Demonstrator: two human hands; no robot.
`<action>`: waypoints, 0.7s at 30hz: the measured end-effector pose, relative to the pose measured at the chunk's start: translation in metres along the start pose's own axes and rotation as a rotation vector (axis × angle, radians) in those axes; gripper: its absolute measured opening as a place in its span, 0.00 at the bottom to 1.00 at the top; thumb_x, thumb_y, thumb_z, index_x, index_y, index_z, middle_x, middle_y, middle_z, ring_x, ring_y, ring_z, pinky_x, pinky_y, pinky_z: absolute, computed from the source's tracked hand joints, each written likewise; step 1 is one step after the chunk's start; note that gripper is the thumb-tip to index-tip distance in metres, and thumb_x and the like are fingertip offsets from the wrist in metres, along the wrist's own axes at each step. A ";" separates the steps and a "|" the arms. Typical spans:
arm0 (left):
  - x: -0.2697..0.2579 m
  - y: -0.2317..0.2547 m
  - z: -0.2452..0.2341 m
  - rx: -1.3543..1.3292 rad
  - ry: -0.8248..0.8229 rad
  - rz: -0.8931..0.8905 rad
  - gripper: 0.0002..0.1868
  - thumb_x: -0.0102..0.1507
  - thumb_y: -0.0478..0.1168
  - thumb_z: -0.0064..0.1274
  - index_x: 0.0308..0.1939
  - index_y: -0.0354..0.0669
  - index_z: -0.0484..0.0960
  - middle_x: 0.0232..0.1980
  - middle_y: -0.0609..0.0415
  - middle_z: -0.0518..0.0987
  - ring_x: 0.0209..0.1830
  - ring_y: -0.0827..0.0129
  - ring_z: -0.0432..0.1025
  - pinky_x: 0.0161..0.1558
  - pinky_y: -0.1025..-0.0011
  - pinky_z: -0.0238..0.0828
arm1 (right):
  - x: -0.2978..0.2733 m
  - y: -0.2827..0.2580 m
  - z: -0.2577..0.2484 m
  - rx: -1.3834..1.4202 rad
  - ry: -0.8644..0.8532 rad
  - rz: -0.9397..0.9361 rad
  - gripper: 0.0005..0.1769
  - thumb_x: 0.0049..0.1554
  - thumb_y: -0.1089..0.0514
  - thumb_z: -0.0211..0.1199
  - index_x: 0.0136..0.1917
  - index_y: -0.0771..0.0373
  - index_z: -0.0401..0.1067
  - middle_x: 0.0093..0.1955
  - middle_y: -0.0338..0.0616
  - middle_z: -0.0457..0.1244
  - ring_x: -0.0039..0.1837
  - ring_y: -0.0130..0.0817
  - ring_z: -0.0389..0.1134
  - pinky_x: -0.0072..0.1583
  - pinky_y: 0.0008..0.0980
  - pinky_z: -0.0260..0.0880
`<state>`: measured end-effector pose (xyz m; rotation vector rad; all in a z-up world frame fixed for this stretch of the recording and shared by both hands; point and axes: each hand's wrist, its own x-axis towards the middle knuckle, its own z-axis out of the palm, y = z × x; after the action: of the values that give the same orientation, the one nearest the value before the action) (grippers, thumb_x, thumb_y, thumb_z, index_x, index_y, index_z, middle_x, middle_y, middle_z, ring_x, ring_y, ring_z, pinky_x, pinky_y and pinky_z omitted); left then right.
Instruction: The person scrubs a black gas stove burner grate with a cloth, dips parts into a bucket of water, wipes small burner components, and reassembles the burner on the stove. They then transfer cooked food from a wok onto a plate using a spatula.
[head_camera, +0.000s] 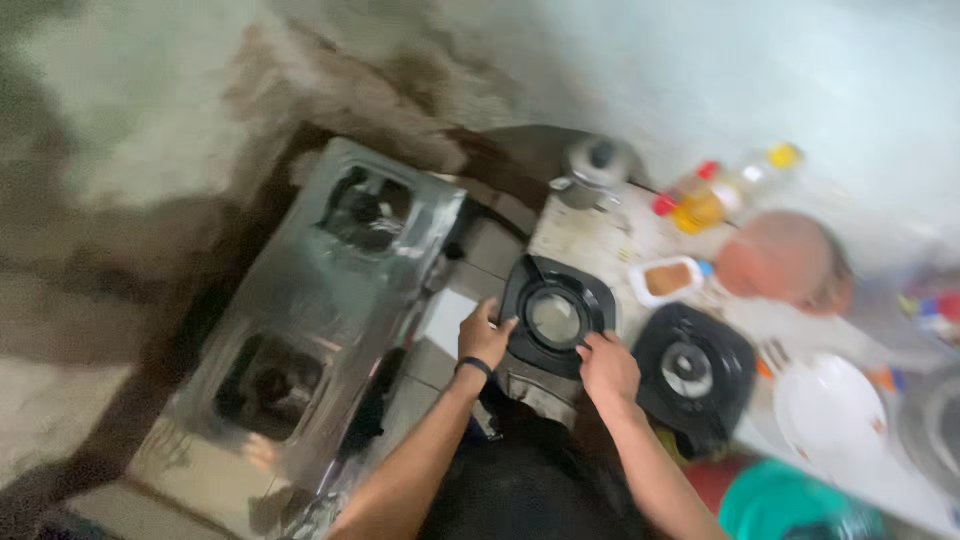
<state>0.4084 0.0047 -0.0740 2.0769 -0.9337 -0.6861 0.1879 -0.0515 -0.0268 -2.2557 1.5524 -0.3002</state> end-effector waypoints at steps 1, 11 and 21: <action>-0.003 0.001 -0.013 -0.029 -0.027 -0.010 0.21 0.61 0.46 0.64 0.56 0.44 0.82 0.41 0.49 0.85 0.39 0.59 0.80 0.45 0.59 0.77 | 0.003 -0.006 -0.002 0.009 0.020 -0.044 0.05 0.56 0.56 0.65 0.44 0.58 0.75 0.47 0.48 0.64 0.49 0.56 0.69 0.48 0.54 0.69; -0.008 0.027 -0.130 0.266 0.550 0.161 0.21 0.67 0.51 0.56 0.56 0.39 0.78 0.54 0.44 0.78 0.52 0.49 0.73 0.48 0.54 0.73 | 0.137 -0.130 0.018 0.098 0.105 -0.603 0.02 0.58 0.59 0.63 0.43 0.58 0.74 0.45 0.48 0.64 0.46 0.56 0.68 0.45 0.53 0.68; 0.133 -0.032 -0.149 0.350 0.456 -0.069 0.13 0.67 0.43 0.51 0.47 0.36 0.81 0.52 0.40 0.78 0.48 0.46 0.75 0.47 0.53 0.75 | 0.312 -0.264 0.103 -0.011 -0.012 -1.040 0.03 0.57 0.57 0.65 0.44 0.57 0.75 0.42 0.47 0.63 0.45 0.51 0.69 0.45 0.50 0.70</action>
<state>0.6047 -0.0253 -0.0348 2.4374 -0.7570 -0.0643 0.5653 -0.2386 -0.0201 -2.8579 0.2348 -0.5302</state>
